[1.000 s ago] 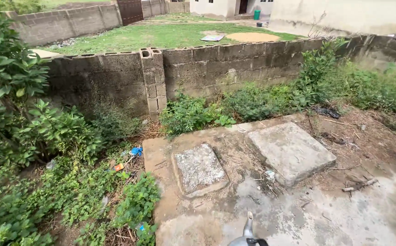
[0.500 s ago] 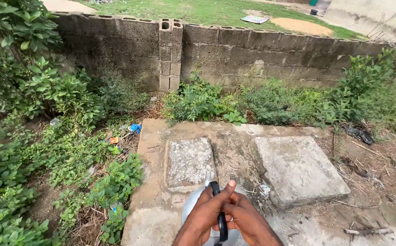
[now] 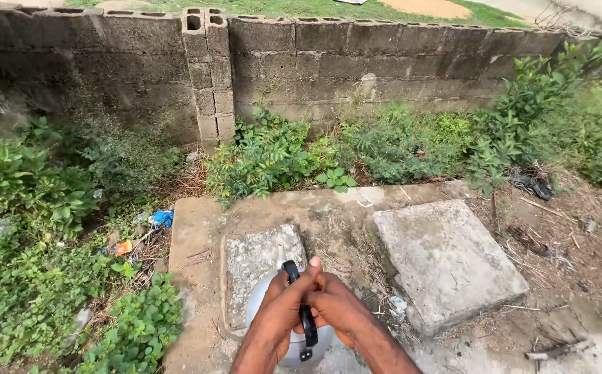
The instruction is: Watering various plants in a backyard area using a large metal kettle.
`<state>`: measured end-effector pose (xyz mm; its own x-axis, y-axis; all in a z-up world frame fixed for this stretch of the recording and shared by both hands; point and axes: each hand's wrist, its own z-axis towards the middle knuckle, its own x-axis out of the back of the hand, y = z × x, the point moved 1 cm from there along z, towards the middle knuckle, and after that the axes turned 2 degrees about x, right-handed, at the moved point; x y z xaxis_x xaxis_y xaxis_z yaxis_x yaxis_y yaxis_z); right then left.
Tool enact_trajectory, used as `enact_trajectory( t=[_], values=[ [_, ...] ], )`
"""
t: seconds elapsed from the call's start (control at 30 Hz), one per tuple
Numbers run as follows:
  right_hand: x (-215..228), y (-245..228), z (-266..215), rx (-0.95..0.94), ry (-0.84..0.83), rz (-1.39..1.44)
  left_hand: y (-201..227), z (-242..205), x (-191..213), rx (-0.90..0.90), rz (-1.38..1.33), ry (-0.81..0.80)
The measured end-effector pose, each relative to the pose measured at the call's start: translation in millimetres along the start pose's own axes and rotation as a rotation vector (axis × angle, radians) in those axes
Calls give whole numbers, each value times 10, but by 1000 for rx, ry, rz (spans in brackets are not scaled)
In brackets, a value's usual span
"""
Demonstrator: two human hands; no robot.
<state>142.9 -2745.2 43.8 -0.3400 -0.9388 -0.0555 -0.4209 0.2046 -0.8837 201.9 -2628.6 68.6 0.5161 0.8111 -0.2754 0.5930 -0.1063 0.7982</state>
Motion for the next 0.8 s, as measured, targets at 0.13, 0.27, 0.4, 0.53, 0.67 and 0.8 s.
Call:
enact_trajectory(
  t=[0.13,0.27,0.4,0.53,0.67,0.8],
  values=[
    [-40,-334,590,49,-44,37,468,513,163,-2,30,-7],
    [10,-712,1412,78,-49,35,1016,1211,295,-64,18,30],
    [52,-990,2096,134,-128,29,1345,1808,440,-118,-32,-3],
    [139,-1259,2792,34,-153,4,1586,2439,514,-90,-66,92],
    [260,-1368,3568,1,-228,30,1861,3091,552,-84,-89,187],
    [317,-1537,4076,-106,-266,42,1630,3837,739,-6,-146,297]
  ],
)
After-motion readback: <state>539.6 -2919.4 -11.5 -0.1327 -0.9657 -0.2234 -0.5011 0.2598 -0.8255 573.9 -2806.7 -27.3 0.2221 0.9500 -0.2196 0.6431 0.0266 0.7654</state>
